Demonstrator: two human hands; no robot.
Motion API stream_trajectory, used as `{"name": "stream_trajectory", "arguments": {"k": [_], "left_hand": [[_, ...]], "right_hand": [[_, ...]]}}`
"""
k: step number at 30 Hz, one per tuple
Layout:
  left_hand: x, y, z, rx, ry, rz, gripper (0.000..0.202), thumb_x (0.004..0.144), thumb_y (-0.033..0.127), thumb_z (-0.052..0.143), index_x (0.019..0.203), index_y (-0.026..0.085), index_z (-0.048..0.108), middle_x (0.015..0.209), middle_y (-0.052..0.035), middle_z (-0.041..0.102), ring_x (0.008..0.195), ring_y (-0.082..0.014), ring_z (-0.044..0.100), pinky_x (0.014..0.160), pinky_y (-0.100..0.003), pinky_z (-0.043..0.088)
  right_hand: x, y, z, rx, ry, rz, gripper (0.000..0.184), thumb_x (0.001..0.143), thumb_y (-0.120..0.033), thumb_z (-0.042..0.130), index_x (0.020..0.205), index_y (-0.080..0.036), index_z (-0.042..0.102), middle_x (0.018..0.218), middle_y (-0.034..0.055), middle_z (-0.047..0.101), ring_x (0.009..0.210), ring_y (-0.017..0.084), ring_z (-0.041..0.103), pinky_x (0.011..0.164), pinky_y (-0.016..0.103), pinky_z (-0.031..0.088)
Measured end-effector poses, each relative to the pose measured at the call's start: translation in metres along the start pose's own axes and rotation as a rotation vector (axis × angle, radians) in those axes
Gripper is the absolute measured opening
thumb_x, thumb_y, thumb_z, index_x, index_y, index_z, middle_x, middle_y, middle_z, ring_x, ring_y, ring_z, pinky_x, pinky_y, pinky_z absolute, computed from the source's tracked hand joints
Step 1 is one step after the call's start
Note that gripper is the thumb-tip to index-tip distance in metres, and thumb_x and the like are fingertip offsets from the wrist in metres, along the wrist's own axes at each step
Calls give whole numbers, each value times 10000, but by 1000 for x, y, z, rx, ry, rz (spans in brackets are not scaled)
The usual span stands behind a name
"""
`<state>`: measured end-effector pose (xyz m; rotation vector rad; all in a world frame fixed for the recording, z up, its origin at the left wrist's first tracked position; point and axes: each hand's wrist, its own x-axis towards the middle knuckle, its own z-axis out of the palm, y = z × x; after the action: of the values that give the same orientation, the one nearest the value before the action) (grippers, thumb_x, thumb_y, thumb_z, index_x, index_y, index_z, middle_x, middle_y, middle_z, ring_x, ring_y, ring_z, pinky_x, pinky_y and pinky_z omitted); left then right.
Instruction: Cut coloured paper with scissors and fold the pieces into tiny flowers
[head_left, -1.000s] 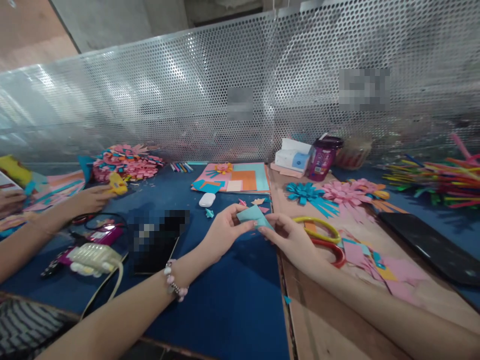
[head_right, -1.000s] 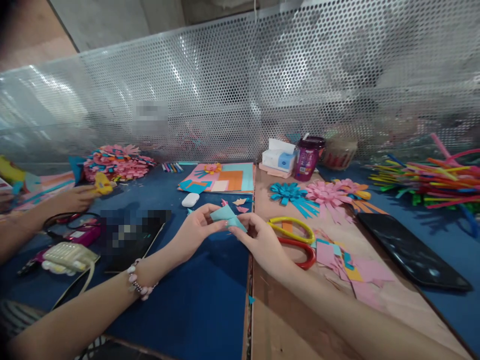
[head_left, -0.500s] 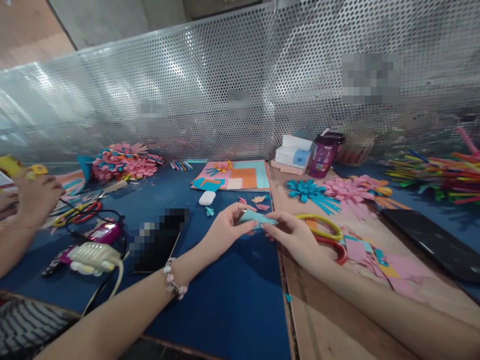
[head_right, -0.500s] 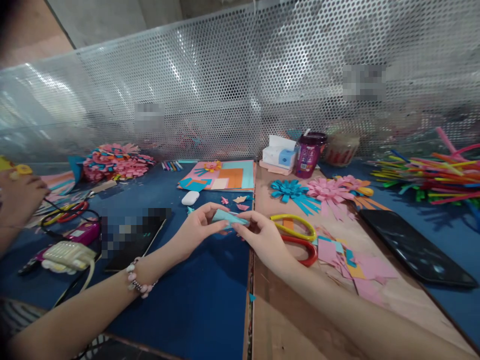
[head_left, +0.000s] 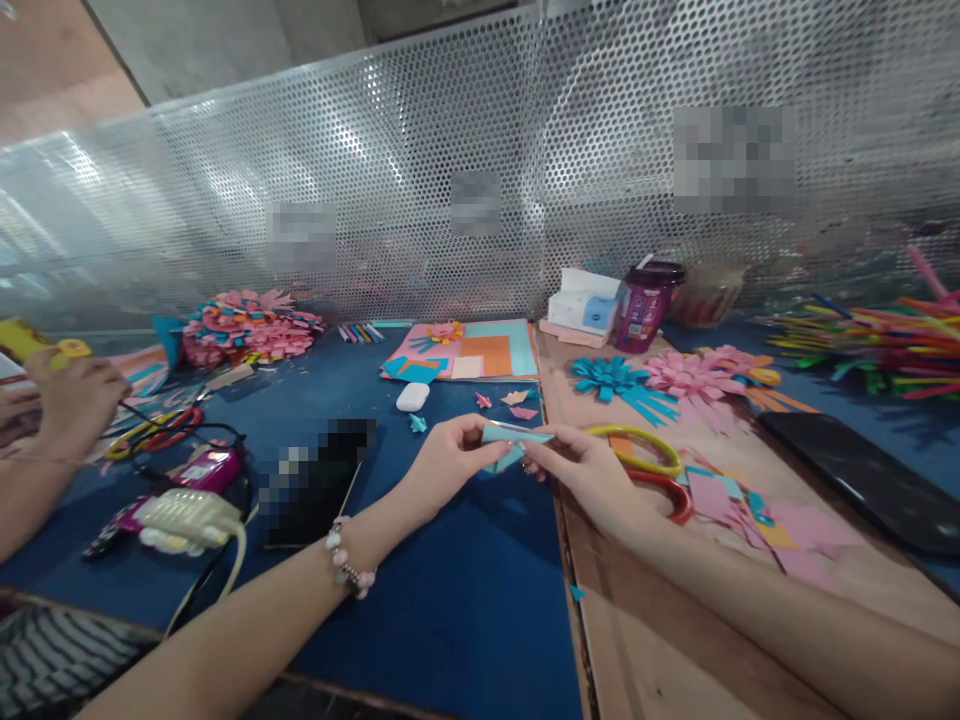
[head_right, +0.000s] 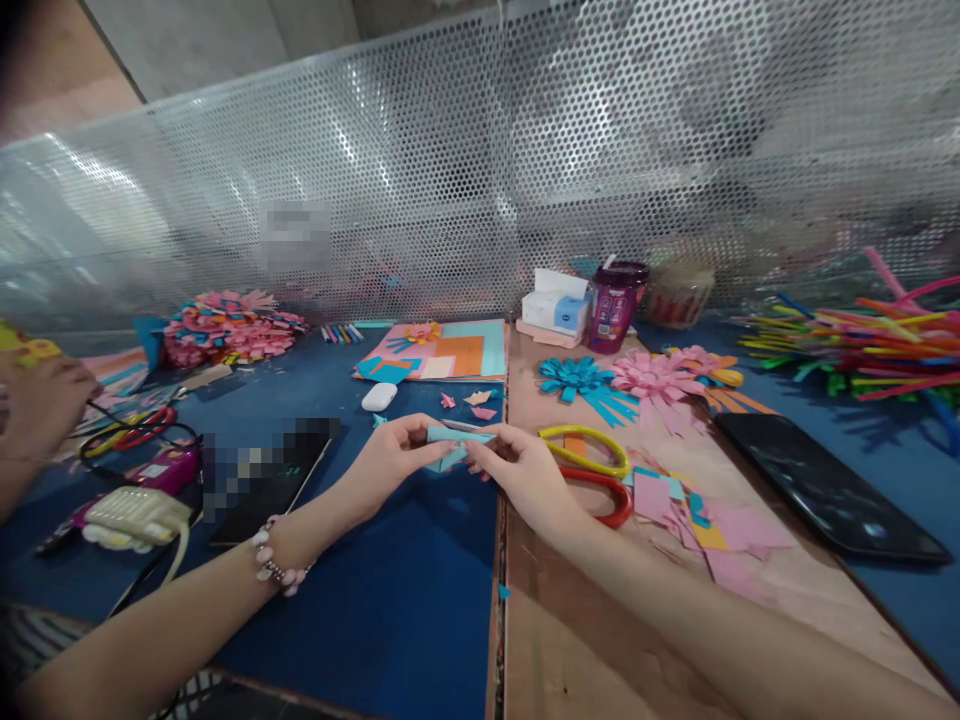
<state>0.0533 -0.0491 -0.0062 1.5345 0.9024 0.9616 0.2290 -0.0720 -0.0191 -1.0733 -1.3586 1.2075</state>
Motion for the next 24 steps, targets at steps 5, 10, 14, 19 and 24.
{"name": "stream_trajectory", "arguments": {"k": [5,10,14,19,24], "left_hand": [[1,0,-1,-1,2,-12,241,728,301,667,900,133,653,826,-49,682,733,-137,588,690,-249,433],[1,0,-1,32,17,-12,233,736,312,661,898,146,681,788,-33,689,685,-121,576,641,-229,416],[0,0,-1,42,30,-20,218,729,314,666,866,147,691,765,-26,691,662,-119,573,630,-227,415],[0,2,-1,47,32,-36,206,733,325,662,836,149,694,718,-12,679,616,-103,547,594,-214,397],[-1,3,-1,21,31,-61,212,721,326,678,837,150,696,710,-5,674,611,-91,536,589,-201,392]], "right_hand": [[-1,-2,0,-15,-11,-6,260,724,-396,668,823,-158,637,654,0,623,627,124,576,596,244,454],[-3,-5,1,-57,20,-5,276,717,-416,662,815,-160,635,634,-4,620,594,124,567,583,250,455],[-2,-5,1,-69,30,-14,291,710,-432,660,807,-158,638,622,-4,616,582,127,562,577,255,451],[-1,-3,0,-75,38,-18,289,721,-428,654,815,-156,642,635,-1,614,583,124,553,579,252,432],[0,3,-2,-33,15,-26,256,740,-412,653,779,-160,623,649,-8,603,602,111,543,585,236,415]]}}
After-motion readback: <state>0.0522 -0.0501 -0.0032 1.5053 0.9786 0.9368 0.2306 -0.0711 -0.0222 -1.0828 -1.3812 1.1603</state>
